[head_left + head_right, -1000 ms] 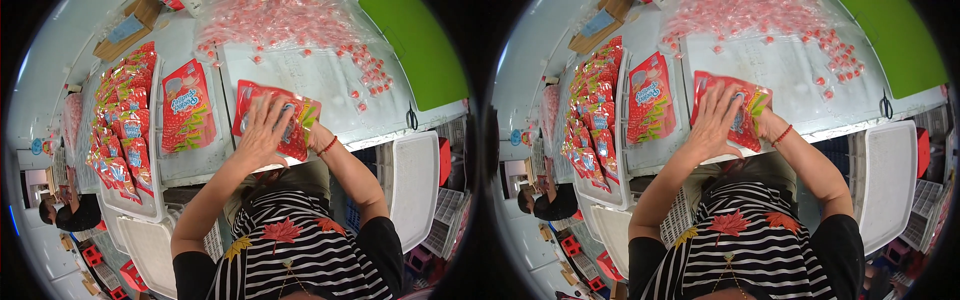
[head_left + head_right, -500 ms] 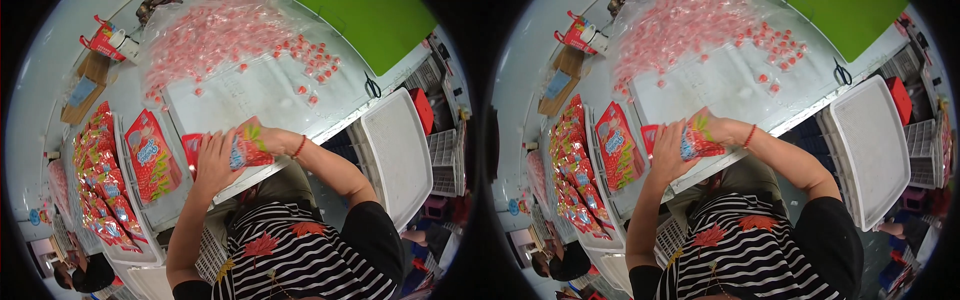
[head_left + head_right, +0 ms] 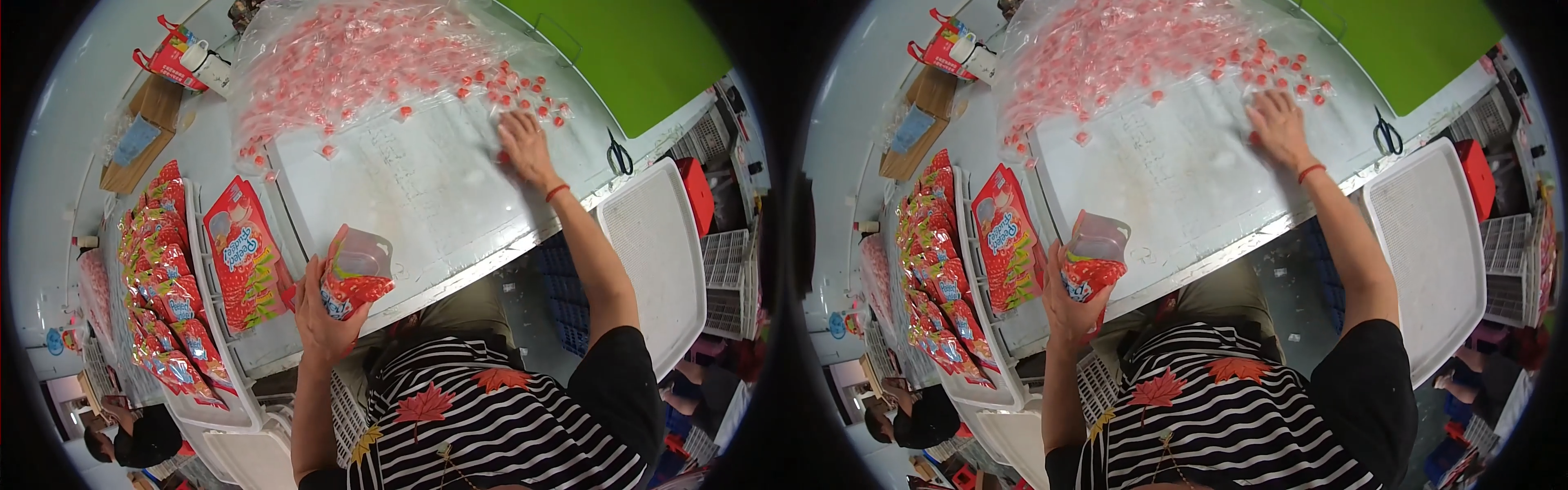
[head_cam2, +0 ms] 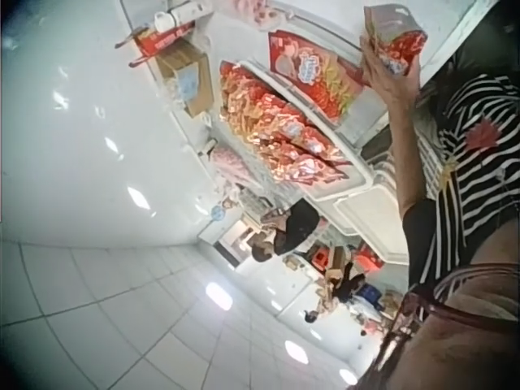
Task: The person packages individual candies into labeled plastic bags by hand, taking candies from a plastic tray and placing them into the bags.
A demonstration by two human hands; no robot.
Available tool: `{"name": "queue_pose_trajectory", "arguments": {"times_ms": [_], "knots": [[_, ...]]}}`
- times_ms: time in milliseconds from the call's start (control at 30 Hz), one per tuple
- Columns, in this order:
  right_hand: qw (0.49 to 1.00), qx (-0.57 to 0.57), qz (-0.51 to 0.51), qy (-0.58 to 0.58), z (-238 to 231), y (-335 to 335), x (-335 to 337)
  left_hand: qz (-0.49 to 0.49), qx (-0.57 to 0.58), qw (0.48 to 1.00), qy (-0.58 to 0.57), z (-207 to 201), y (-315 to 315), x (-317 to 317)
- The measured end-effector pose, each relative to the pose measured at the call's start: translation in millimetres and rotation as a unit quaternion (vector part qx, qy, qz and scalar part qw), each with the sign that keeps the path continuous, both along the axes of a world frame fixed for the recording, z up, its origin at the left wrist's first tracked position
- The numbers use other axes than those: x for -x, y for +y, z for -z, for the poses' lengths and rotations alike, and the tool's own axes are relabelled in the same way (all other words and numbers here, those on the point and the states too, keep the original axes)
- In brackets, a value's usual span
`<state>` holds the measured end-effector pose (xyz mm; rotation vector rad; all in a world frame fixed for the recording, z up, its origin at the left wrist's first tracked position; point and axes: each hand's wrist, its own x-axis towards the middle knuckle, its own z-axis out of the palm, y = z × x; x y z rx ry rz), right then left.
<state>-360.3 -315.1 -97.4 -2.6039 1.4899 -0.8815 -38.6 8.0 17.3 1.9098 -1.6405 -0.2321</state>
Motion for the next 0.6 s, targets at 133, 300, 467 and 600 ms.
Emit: {"name": "queue_pose_trajectory", "arguments": {"times_ms": [133, 300, 467, 600], "knots": [[0.999, 0.038, 0.03, -0.001, -9.4, 75.9, -74.3, -0.041, -0.008, 0.999, 0.016, 9.6, 11.3, 2.2], [0.938, -0.162, -0.032, -0.305, -19.3, 89.1, -111.0, -0.042, -0.002, 0.999, -0.016, 13.2, 8.0, 3.9], [0.61, -0.386, 0.024, -0.692, -24.4, 59.5, -52.3, -0.077, -0.055, 0.996, 0.005, 16.3, 31.6, -5.8], [0.632, -0.378, 0.05, -0.675, -14.8, 60.1, -16.2, -0.09, -0.004, 0.996, 0.001, 13.2, 34.3, -12.2]]}}
